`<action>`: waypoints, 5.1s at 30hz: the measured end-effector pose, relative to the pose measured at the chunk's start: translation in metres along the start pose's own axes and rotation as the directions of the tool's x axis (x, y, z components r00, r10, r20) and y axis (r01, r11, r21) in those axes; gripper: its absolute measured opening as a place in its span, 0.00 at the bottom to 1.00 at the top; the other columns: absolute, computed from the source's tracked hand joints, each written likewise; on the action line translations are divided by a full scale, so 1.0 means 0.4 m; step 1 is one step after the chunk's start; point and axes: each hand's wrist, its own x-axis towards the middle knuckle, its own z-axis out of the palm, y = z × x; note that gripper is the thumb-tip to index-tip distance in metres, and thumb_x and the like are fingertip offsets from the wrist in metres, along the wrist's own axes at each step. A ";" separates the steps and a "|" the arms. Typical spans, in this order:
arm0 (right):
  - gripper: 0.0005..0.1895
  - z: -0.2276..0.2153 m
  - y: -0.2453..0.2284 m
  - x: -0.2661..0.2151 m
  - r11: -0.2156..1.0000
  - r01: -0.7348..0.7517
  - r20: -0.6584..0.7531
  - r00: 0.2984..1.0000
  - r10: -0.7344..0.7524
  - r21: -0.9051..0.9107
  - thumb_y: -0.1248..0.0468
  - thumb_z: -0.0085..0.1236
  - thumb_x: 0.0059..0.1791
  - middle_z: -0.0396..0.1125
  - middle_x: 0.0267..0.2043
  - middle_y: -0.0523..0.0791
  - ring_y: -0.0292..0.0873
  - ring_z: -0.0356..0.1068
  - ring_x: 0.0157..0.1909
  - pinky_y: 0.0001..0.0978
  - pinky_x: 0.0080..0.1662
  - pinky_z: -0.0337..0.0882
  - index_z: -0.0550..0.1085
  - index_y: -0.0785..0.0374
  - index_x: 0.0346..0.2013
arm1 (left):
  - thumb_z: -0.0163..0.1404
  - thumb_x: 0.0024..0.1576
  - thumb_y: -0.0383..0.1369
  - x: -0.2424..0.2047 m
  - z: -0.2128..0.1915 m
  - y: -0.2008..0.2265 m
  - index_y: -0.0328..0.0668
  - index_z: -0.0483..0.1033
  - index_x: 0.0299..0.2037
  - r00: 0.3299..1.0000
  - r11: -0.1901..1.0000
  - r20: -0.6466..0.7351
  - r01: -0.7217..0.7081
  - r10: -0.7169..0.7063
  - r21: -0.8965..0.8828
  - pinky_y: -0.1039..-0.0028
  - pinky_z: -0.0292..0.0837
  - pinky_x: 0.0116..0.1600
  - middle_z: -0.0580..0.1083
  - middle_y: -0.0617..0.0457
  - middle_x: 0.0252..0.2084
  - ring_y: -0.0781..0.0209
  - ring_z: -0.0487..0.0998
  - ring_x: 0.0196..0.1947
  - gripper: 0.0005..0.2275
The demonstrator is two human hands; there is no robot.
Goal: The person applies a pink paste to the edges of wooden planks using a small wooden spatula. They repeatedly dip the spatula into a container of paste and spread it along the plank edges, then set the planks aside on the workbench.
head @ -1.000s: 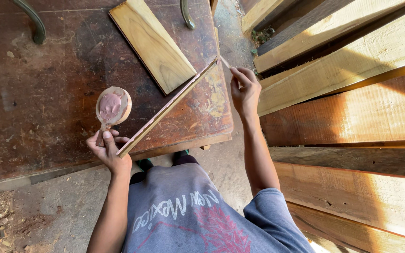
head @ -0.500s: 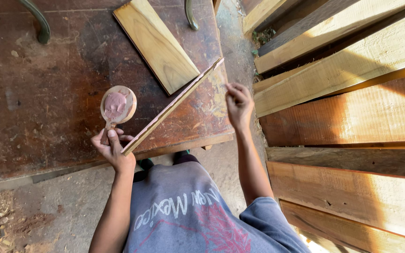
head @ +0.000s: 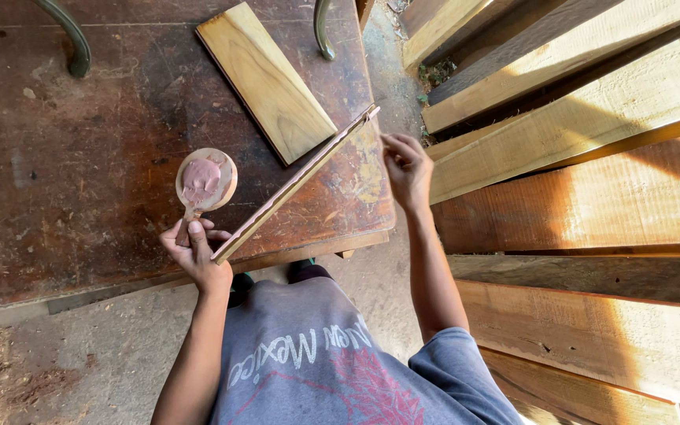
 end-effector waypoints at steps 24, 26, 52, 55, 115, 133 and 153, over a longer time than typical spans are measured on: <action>0.13 0.058 0.010 -0.064 0.964 0.197 -0.006 0.980 -0.201 -0.179 0.75 0.62 0.50 0.72 0.50 0.51 0.43 0.75 0.44 0.28 0.43 0.80 0.81 0.60 0.47 | 0.48 0.71 0.37 0.020 -0.007 -0.017 0.39 0.57 0.54 0.998 0.999 0.031 -0.046 0.046 -0.007 0.76 0.75 0.33 0.72 0.47 0.42 0.62 0.76 0.26 0.14; 0.14 0.040 0.006 -0.061 0.993 0.044 -0.028 0.998 -0.048 -0.107 0.75 0.59 0.50 0.74 0.50 0.50 0.41 0.73 0.36 0.27 0.35 0.76 0.81 0.61 0.48 | 0.48 0.71 0.37 0.018 -0.008 -0.019 0.39 0.57 0.54 0.999 0.999 0.020 -0.037 0.037 -0.009 0.76 0.75 0.32 0.72 0.47 0.42 0.63 0.75 0.26 0.14; 0.13 -0.011 -0.080 -0.021 0.971 0.107 0.081 0.992 -0.092 -0.214 0.76 0.59 0.52 0.74 0.50 0.49 0.36 0.74 0.38 0.22 0.37 0.76 0.80 0.63 0.50 | 0.47 0.72 0.36 0.014 -0.017 -0.019 0.39 0.57 0.55 0.995 0.999 0.083 -0.049 0.049 -0.005 0.76 0.76 0.34 0.72 0.46 0.45 0.62 0.77 0.27 0.12; 0.14 -0.034 -0.215 -0.032 0.946 0.209 0.185 0.969 -0.166 -0.248 0.77 0.59 0.51 0.74 0.47 0.49 0.39 0.74 0.38 0.27 0.39 0.76 0.80 0.66 0.51 | 0.47 0.71 0.35 0.036 0.024 -0.051 0.39 0.58 0.56 0.992 0.992 0.040 -0.118 0.120 -0.038 0.73 0.77 0.34 0.73 0.44 0.49 0.60 0.77 0.31 0.13; 0.18 0.159 -0.023 -0.127 0.972 -0.171 -0.132 0.972 0.194 0.163 0.75 0.58 0.53 0.68 0.53 0.46 0.36 0.73 0.47 0.24 0.42 0.77 0.77 0.61 0.56 | 0.46 0.72 0.36 0.027 -0.012 -0.002 0.39 0.57 0.57 0.994 0.997 0.082 -0.072 0.071 0.007 0.77 0.76 0.31 0.74 0.43 0.48 0.62 0.78 0.26 0.13; 0.16 0.053 -0.058 -0.091 1.000 -0.013 0.021 1.000 0.013 -0.002 0.77 0.57 0.51 0.73 0.51 0.49 0.36 0.76 0.40 0.22 0.37 0.79 0.80 0.63 0.51 | 0.47 0.71 0.38 0.020 -0.015 -0.008 0.39 0.57 0.56 0.995 0.998 0.076 -0.067 0.067 -0.003 0.78 0.75 0.31 0.74 0.43 0.48 0.62 0.78 0.26 0.13; 0.16 0.068 -0.113 -0.117 0.984 -0.162 0.068 0.985 0.157 0.076 0.76 0.56 0.51 0.72 0.55 0.48 0.33 0.76 0.43 0.21 0.38 0.80 0.80 0.62 0.51 | 0.46 0.72 0.38 0.016 -0.010 0.009 0.39 0.56 0.56 0.992 0.998 0.113 -0.059 0.056 0.025 0.78 0.76 0.33 0.73 0.42 0.49 0.62 0.78 0.28 0.14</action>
